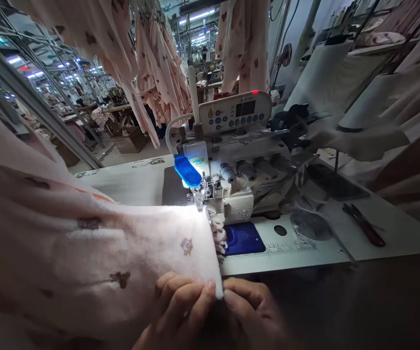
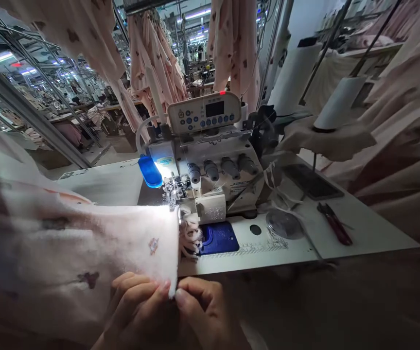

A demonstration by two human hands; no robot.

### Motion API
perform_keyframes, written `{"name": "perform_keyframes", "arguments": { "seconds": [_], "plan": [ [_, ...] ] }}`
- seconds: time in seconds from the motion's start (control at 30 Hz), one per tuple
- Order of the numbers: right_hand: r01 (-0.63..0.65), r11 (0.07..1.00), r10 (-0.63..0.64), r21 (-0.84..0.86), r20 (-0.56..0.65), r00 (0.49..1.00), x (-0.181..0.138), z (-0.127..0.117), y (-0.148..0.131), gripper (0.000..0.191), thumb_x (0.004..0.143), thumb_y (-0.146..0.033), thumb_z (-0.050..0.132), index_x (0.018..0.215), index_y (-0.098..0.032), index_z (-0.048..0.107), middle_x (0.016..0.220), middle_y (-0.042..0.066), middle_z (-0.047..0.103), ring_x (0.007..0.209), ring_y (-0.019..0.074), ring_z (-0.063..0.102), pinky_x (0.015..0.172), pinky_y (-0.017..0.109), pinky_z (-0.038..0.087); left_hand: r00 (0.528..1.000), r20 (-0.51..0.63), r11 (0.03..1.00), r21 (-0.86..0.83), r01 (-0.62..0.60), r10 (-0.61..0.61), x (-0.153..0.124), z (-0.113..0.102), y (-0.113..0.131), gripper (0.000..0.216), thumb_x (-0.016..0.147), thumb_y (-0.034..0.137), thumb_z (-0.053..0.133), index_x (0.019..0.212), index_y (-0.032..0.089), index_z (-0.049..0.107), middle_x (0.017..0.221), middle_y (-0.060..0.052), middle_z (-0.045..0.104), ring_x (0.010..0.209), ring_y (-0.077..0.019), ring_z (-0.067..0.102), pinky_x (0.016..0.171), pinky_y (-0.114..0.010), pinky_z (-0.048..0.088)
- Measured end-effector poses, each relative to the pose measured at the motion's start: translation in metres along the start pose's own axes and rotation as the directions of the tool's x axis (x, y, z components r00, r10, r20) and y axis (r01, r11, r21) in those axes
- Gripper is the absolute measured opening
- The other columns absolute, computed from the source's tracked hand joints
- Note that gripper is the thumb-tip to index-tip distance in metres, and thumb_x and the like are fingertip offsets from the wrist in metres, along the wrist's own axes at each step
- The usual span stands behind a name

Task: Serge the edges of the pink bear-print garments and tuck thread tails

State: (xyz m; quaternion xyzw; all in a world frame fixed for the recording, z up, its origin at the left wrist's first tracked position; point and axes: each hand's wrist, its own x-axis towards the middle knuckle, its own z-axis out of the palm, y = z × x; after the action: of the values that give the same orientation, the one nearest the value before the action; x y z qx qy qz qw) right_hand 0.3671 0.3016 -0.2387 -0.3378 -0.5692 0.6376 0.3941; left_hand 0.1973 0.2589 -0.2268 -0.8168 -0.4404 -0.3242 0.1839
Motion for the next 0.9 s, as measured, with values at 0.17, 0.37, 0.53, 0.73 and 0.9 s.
{"name": "perform_keyframes", "arguments": {
  "seconds": [0.17, 0.37, 0.53, 0.73, 0.9],
  "plan": [
    [0.507, 0.611, -0.631, -0.608, 0.013, 0.776, 0.01, -0.016, 0.015, 0.02, 0.091, -0.021, 0.056, 0.109, -0.024, 0.062, 0.107, 0.004, 0.063, 0.088, 0.0159, 0.062, 0.078, 0.023, 0.051, 1.0, -0.011, 0.997, -0.074, -0.025, 0.024, 0.011, -0.002, -0.006, 0.019, 0.084, 0.005, 0.051, 0.096, 0.013, 0.062, 0.072, -0.003, 0.058, 0.072, -0.0128, 0.053, 0.077, -0.029, 0.043],
    [0.675, 0.486, -0.706, -0.555, 0.206, 0.678, 0.024, -0.019, 0.025, 0.014, 0.095, -0.011, 0.051, 0.102, -0.02, 0.059, 0.097, 0.004, 0.064, 0.087, 0.0145, 0.059, 0.076, 0.025, 0.05, 0.981, 0.182, 0.996, -0.055, 0.076, -0.064, 0.049, 0.006, -0.044, 0.043, 0.095, 0.042, 0.035, 0.118, 0.009, 0.051, 0.118, -0.017, 0.06, 0.116, -0.0263, 0.052, 0.093, -0.044, 0.049],
    [0.659, 0.446, -0.725, -0.605, 0.187, 0.663, 0.027, -0.021, 0.025, 0.016, 0.096, -0.009, 0.047, 0.099, -0.02, 0.058, 0.095, 0.004, 0.065, 0.082, 0.0144, 0.059, 0.075, 0.027, 0.047, 0.939, 0.337, 0.992, 0.12, 0.032, -0.071, 0.053, 0.018, -0.063, 0.052, 0.091, 0.031, 0.045, 0.135, 0.004, 0.038, 0.136, -0.02, 0.048, 0.129, -0.0292, 0.044, 0.103, -0.05, 0.045],
    [0.665, 0.394, -0.786, -0.634, 0.143, 0.602, 0.033, -0.025, 0.034, 0.014, 0.097, -0.013, 0.046, 0.093, -0.017, 0.059, 0.091, 0.005, 0.065, 0.079, 0.0154, 0.059, 0.068, 0.029, 0.045, 0.959, 0.267, 0.982, 0.186, 0.043, -0.093, 0.05, 0.027, -0.051, 0.055, 0.09, 0.033, 0.046, 0.134, 0.0, 0.039, 0.135, -0.023, 0.048, 0.129, -0.0308, 0.044, 0.101, -0.049, 0.047],
    [0.677, 0.384, -0.781, -0.628, 0.171, 0.601, 0.036, -0.03, 0.04, 0.013, 0.096, -0.013, 0.046, 0.095, -0.017, 0.059, 0.092, 0.007, 0.064, 0.08, 0.0166, 0.058, 0.069, 0.03, 0.045, 0.961, 0.247, 0.981, 0.177, 0.082, -0.125, 0.052, 0.03, -0.053, 0.06, 0.089, 0.036, 0.047, 0.134, -0.001, 0.036, 0.134, -0.024, 0.049, 0.128, -0.031, 0.045, 0.1, -0.049, 0.047]
  ]
}}
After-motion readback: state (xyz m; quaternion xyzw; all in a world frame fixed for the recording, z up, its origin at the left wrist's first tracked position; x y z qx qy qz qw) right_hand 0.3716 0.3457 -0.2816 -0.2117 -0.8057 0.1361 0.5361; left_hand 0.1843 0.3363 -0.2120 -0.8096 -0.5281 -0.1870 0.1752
